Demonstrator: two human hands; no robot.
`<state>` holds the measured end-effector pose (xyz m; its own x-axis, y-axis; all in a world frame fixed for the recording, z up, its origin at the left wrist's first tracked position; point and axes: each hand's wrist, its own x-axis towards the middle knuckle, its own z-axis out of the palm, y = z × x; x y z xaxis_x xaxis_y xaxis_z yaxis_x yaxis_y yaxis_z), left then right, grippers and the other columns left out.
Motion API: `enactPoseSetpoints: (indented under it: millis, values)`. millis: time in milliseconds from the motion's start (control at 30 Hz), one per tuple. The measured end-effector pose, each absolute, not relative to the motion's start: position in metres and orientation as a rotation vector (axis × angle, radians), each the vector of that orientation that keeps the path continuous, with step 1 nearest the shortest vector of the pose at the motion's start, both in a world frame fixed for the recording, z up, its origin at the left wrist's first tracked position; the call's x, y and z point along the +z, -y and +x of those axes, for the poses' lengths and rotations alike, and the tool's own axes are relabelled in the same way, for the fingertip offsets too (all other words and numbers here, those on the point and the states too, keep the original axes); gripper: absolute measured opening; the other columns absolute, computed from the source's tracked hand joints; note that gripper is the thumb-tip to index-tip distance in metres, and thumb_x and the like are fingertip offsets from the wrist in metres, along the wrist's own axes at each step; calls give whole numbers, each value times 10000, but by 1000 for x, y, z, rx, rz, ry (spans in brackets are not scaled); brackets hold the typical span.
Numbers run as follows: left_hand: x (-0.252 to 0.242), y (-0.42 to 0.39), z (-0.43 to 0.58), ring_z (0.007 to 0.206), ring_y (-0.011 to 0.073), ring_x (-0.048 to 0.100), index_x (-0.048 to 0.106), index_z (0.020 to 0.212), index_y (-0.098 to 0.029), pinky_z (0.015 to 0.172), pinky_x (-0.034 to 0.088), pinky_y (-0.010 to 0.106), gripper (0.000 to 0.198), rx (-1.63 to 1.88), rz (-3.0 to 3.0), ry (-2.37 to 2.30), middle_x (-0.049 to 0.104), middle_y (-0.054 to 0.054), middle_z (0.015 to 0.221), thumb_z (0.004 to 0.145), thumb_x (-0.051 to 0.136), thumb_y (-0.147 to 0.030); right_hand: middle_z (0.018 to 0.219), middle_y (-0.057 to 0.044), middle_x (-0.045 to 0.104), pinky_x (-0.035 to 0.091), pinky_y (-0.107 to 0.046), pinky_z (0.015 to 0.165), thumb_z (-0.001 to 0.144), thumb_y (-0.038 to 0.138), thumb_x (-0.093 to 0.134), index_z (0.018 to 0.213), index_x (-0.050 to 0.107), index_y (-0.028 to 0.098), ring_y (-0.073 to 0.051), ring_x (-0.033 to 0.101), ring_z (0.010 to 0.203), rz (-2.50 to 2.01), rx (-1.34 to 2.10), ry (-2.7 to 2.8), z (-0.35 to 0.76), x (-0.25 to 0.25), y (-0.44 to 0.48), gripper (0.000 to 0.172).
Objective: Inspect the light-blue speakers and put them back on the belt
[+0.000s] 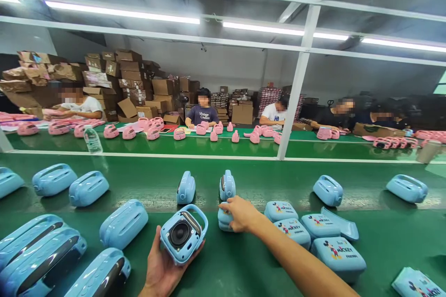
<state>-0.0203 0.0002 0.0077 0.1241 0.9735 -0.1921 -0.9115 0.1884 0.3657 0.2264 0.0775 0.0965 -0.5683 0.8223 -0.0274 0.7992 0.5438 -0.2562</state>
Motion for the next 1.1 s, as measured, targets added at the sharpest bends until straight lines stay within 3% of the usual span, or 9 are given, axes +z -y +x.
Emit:
enactPoseSetpoints:
  millis: [167, 300, 367, 467, 567, 733, 900, 1100]
  values:
    - [9, 0, -20, 1151, 439, 663, 776, 1061, -201, 1067, 336, 761, 478, 1388, 190, -436, 763, 163, 1158, 860, 636, -611, 1309, -125, 654, 440, -513, 1011, 637, 129, 727, 1342, 620, 267, -386, 571, 1210, -1342, 589, 2417, 234, 111, -76, 726]
    - [11, 2, -17, 1287, 426, 572, 633, 1340, -196, 1124, 332, 699, 506, 1394, 251, -450, 726, 172, 1240, 902, 651, -450, 1328, -117, 665, 527, -447, 957, 844, 350, 610, 1490, 450, 239, -285, 661, 1145, -1137, 908, 2202, 227, 108, -55, 674]
    - [14, 5, -14, 1272, 394, 594, 540, 1431, -202, 1139, 372, 629, 582, 1372, 249, -537, 732, 154, 1237, 889, 688, -353, 1290, -136, 685, 569, -422, 894, 904, 472, 529, 1460, 480, 197, -276, 699, 1106, -934, 1240, 1981, 221, 97, -39, 622]
    - [20, 11, -6, 1247, 371, 619, 494, 1463, -212, 1126, 429, 546, 696, 1355, 289, -669, 722, 140, 1260, 839, 758, -372, 1314, -150, 671, 544, -472, 962, 803, 576, 680, 1327, 618, 196, -333, 669, 1173, -671, 1649, 1431, 210, 74, -17, 650]
    - [26, 17, 5, 1275, 361, 595, 506, 1445, -282, 1099, 464, 498, 795, 1426, 444, -764, 682, 102, 1338, 737, 852, -389, 1317, -115, 684, 491, -516, 1048, 684, 501, 840, 1293, 657, 251, -354, 632, 1225, -760, 1533, 1257, 199, 54, 1, 683]
    - [33, 26, 20, 1204, 395, 628, 589, 1354, -245, 1024, 515, 473, 870, 1487, 590, -867, 696, 135, 1300, 575, 936, -416, 1417, -82, 619, 454, -506, 1111, 739, 318, 808, 1359, 620, 284, -339, 566, 1311, -989, 1181, 1451, 185, 46, 20, 648]
    - [30, 29, 24, 1135, 396, 657, 598, 1340, -253, 982, 527, 472, 880, 1455, 636, -868, 703, 138, 1275, 551, 940, -437, 1417, -75, 614, 406, -534, 1154, 711, 242, 793, 1352, 633, 300, -350, 535, 1335, -1108, 909, 1670, 183, 45, 24, 663]
    - [26, 31, 25, 1203, 392, 620, 597, 1341, -247, 1052, 476, 448, 928, 1457, 649, -833, 691, 137, 1304, 514, 960, -458, 1463, -117, 557, 411, -547, 1153, 657, 248, 854, 1375, 622, 280, -382, 511, 1350, -1174, 792, 1709, 176, 27, 24, 755]
